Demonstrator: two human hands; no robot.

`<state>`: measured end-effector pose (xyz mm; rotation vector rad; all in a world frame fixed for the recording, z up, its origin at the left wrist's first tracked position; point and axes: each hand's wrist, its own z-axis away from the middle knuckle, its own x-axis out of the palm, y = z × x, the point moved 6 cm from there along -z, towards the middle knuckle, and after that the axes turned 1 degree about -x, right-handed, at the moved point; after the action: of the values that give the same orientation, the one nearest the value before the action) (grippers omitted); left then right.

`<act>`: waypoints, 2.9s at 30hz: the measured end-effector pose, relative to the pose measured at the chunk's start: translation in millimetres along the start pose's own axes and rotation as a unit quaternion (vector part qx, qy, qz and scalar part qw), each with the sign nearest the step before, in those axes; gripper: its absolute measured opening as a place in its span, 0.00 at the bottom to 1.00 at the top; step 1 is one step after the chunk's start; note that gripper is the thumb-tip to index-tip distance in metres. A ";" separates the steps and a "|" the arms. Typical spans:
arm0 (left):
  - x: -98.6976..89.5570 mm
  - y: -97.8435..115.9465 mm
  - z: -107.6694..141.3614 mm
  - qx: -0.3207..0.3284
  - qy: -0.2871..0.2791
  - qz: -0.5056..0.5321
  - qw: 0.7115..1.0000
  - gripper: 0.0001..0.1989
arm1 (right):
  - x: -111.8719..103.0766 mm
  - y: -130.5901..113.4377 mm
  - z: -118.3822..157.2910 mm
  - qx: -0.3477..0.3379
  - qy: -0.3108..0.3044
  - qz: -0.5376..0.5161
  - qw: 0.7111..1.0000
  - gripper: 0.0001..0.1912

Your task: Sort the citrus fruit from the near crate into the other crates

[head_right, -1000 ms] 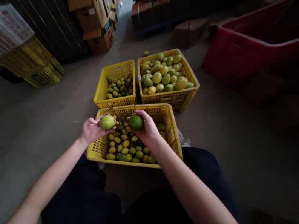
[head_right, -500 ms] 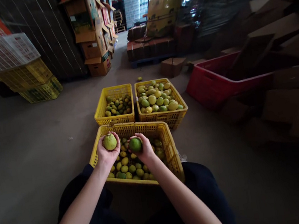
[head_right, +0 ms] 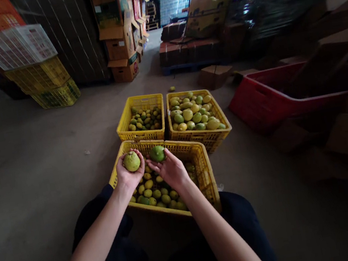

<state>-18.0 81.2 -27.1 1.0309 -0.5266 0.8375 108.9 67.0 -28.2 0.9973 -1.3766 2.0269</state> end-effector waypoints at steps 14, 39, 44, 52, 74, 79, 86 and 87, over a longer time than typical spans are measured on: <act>0.6 -4.6 0.2 -0.012 -0.004 0.016 1.000 0.07 | 4.2 -4.0 5.8 0.008 0.001 0.008 1.000 0.20; 7.6 -13.2 10.5 -0.105 0.023 0.234 0.966 0.07 | -5.9 -1.5 -5.8 -0.061 0.017 -0.059 0.996 0.04; 9.2 -13.3 11.3 -0.105 0.015 0.230 0.968 0.08 | -1.7 -2.0 0.8 -0.068 -0.016 -0.059 0.996 0.11; 6.8 -33.2 15.7 -0.137 0.038 0.222 0.964 0.10 | -12.3 4.9 -3.6 -0.027 0.053 -0.073 0.996 0.12; 13.0 -29.8 18.9 -0.115 -0.055 0.238 0.963 0.20 | -21.3 7.5 -5.0 -0.061 0.096 -0.113 0.987 0.06; 17.5 -28.9 21.0 -0.121 -0.047 0.220 0.967 0.14 | -21.2 7.7 -3.7 -0.064 0.104 -0.122 0.985 0.05; 21.6 -31.1 24.8 -0.169 0.008 0.144 0.975 0.09 | -21.0 5.2 -3.2 -0.061 0.118 -0.125 0.983 0.05; 21.9 -33.0 25.5 -0.187 0.007 0.148 0.971 0.11 | -21.6 6.2 -3.9 -0.048 0.121 -0.126 0.983 0.08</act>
<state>21.6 57.5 -17.5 0.6063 -0.8064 0.9613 116.4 68.5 -49.7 0.8072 -1.1464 1.8093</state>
